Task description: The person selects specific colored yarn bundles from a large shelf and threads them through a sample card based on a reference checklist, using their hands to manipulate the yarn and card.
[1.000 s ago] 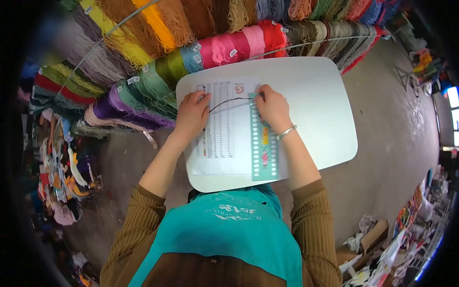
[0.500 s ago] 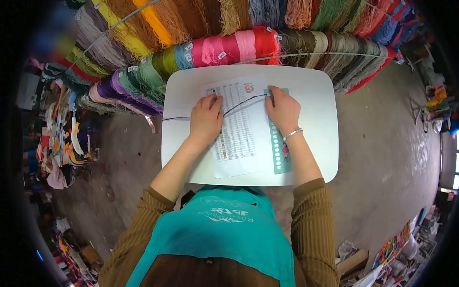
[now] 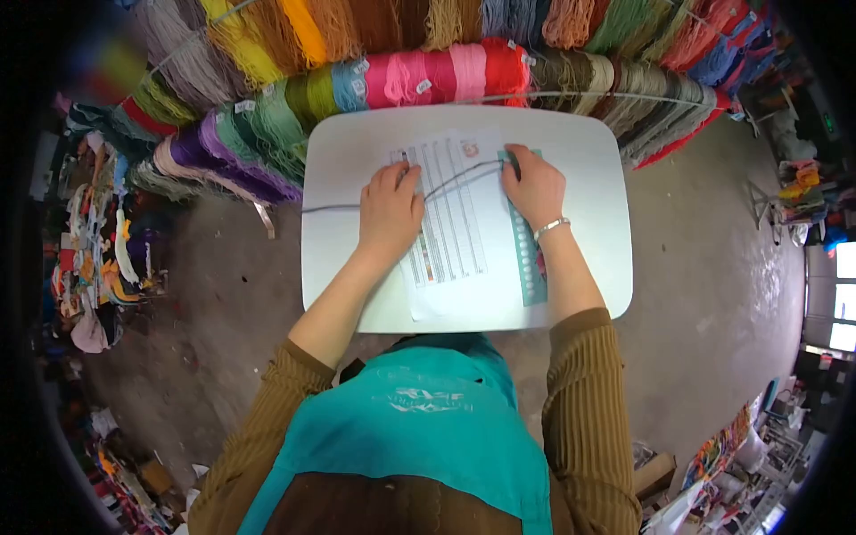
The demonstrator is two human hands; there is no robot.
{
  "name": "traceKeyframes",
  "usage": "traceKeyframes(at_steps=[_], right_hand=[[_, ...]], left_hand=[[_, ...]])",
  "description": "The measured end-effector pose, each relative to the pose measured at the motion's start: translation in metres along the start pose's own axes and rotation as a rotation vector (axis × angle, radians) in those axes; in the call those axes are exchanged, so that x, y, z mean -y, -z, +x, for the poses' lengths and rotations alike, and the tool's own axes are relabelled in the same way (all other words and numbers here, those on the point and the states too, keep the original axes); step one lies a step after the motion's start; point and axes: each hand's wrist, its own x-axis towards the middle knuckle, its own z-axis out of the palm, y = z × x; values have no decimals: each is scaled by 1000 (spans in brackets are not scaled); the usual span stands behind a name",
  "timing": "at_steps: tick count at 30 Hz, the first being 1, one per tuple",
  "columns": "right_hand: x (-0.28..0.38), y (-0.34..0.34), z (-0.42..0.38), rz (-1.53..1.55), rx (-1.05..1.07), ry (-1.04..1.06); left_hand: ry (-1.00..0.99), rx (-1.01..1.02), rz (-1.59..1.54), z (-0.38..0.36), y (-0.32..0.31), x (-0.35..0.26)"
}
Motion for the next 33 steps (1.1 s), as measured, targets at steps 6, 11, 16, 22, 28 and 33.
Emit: traceKeyframes(at_steps=[6, 11, 16, 22, 28, 33], right_hand=[[-12, -9, 1, -13, -28, 45], [-17, -12, 5, 74, -1, 126], [-41, 21, -5, 230, 54, 204], [-123, 76, -58, -86, -185, 185], [-153, 78, -66, 115, -105, -40], [-152, 81, -59, 148, -35, -133]], left_hand=[[-9, -41, 16, -3, -12, 6], [-8, -59, 93, -8, -19, 6], [-15, -43, 136, -6, -14, -1], [-7, -24, 199, -7, -16, -5], [-6, -30, 229, -10, -18, -7], [6, -23, 224, -11, -12, -15]])
